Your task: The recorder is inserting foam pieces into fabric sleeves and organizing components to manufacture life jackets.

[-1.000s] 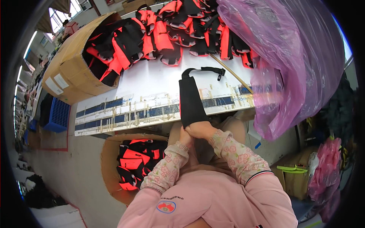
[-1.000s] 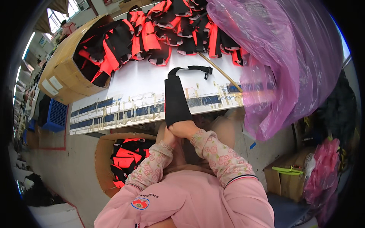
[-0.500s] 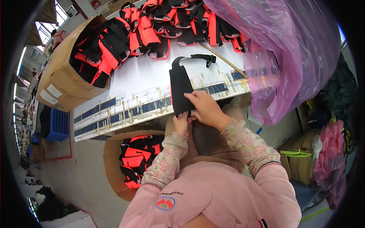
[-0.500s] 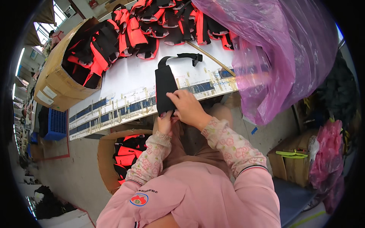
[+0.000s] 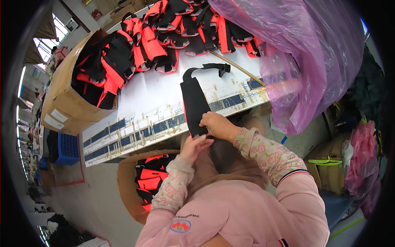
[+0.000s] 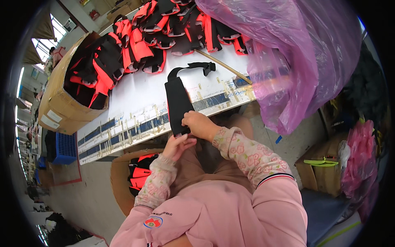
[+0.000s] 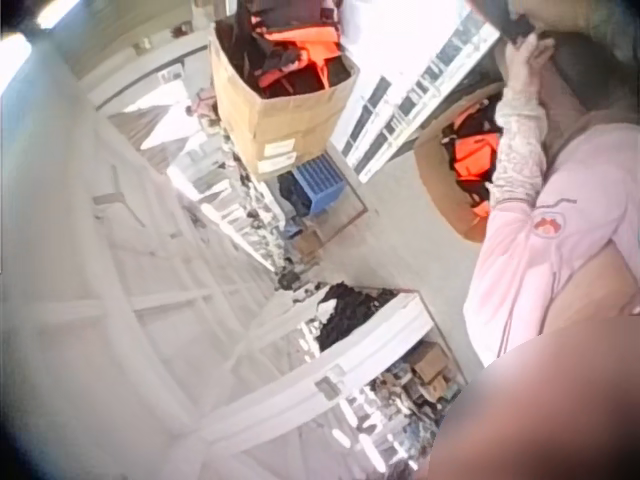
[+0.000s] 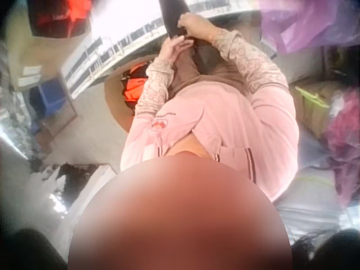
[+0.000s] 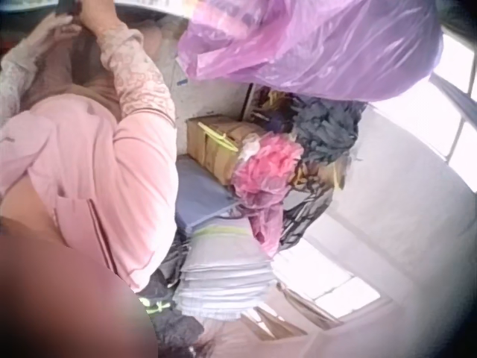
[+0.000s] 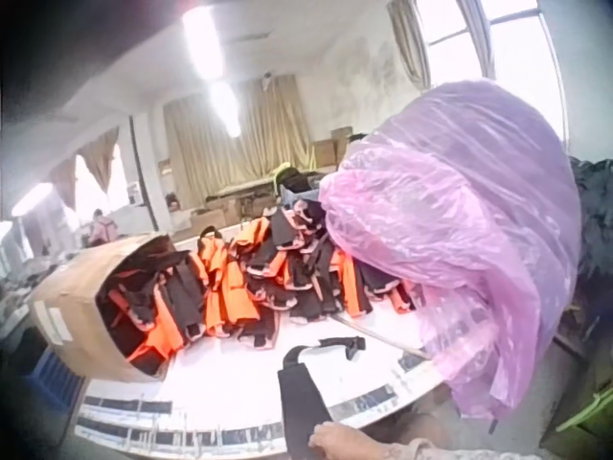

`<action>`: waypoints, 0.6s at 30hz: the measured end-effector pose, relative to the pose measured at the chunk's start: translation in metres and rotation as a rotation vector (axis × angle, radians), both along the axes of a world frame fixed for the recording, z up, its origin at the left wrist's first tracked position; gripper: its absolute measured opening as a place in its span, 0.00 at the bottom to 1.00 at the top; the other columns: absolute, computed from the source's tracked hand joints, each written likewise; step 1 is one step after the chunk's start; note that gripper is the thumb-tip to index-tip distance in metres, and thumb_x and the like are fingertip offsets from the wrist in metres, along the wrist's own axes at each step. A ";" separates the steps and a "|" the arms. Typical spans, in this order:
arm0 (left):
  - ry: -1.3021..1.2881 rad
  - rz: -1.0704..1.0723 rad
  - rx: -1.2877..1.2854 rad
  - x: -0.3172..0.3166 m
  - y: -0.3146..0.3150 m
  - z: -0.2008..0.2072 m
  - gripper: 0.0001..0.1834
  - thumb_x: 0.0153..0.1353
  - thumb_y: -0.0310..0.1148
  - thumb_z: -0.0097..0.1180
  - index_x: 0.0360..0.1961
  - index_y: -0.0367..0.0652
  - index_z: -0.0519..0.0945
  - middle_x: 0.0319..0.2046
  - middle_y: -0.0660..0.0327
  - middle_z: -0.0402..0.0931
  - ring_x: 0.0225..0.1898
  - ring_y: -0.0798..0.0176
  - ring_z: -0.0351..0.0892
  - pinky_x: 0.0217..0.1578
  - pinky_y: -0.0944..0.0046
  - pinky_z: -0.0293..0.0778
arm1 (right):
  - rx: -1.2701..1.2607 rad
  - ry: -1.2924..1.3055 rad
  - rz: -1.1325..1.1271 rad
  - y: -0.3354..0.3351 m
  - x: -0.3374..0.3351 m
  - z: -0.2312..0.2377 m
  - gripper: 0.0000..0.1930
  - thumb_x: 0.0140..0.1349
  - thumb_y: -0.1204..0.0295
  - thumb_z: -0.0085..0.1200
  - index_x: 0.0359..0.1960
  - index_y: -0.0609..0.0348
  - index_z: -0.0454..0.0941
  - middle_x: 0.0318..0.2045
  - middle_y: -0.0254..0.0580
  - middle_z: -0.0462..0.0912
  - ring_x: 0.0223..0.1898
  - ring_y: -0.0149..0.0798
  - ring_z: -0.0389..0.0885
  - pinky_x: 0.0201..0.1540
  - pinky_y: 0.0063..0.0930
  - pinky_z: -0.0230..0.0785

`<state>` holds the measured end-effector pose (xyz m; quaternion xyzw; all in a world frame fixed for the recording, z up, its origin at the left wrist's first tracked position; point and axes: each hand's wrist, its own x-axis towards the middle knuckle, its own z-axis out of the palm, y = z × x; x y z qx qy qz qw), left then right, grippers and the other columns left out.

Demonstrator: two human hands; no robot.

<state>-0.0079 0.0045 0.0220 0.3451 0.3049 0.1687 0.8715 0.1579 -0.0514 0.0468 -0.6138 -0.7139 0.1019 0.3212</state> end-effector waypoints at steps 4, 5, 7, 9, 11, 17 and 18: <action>0.016 -0.158 -0.173 -0.005 0.021 0.023 0.21 0.60 0.46 0.51 0.48 0.46 0.69 0.42 0.54 0.74 0.41 0.54 0.78 0.44 0.50 0.74 | 0.006 -0.067 -0.004 0.000 -0.006 0.007 0.08 0.40 0.78 0.55 0.26 0.58 0.77 0.28 0.40 0.74 0.36 0.44 0.72 0.39 0.33 0.68; 0.114 -0.156 -0.223 0.001 0.025 0.029 0.21 0.60 0.47 0.51 0.48 0.45 0.69 0.41 0.55 0.75 0.39 0.55 0.78 0.43 0.53 0.75 | -0.016 -0.100 -0.001 0.000 -0.005 0.010 0.07 0.41 0.77 0.55 0.26 0.58 0.78 0.28 0.40 0.74 0.36 0.44 0.72 0.39 0.33 0.68; 0.166 -0.084 -0.166 0.006 0.024 0.017 0.19 0.61 0.46 0.50 0.45 0.44 0.72 0.36 0.57 0.77 0.33 0.57 0.79 0.39 0.55 0.77 | -0.030 -0.133 0.006 0.004 -0.006 0.016 0.07 0.42 0.77 0.56 0.26 0.59 0.78 0.28 0.40 0.74 0.36 0.44 0.72 0.39 0.33 0.68; 0.175 -0.070 -0.102 0.009 0.021 0.013 0.15 0.62 0.43 0.49 0.42 0.43 0.74 0.33 0.58 0.78 0.28 0.60 0.79 0.33 0.59 0.78 | -0.282 -0.105 0.129 0.009 0.001 0.026 0.06 0.46 0.74 0.55 0.27 0.59 0.79 0.31 0.41 0.76 0.36 0.45 0.72 0.40 0.35 0.68; 0.189 -0.040 -0.074 0.012 0.017 0.006 0.13 0.63 0.38 0.49 0.42 0.40 0.73 0.33 0.56 0.78 0.25 0.61 0.79 0.30 0.62 0.79 | -0.340 -0.122 0.121 0.017 0.002 0.026 0.15 0.50 0.66 0.54 0.37 0.62 0.78 0.42 0.47 0.76 0.46 0.48 0.71 0.49 0.37 0.65; 0.238 0.016 0.051 0.011 0.007 -0.014 0.12 0.63 0.35 0.48 0.40 0.36 0.73 0.31 0.52 0.77 0.18 0.63 0.76 0.33 0.58 0.78 | 0.101 -0.265 -0.127 0.049 -0.014 -0.010 0.39 0.53 0.49 0.51 0.57 0.72 0.60 0.60 0.60 0.59 0.62 0.54 0.56 0.64 0.42 0.46; 0.243 0.039 0.067 0.015 0.006 -0.011 0.14 0.63 0.36 0.49 0.39 0.33 0.73 0.30 0.49 0.77 0.17 0.63 0.74 0.32 0.58 0.78 | 0.109 -0.293 -0.146 0.059 -0.009 -0.012 0.39 0.55 0.48 0.49 0.57 0.71 0.60 0.61 0.58 0.58 0.62 0.53 0.56 0.64 0.43 0.47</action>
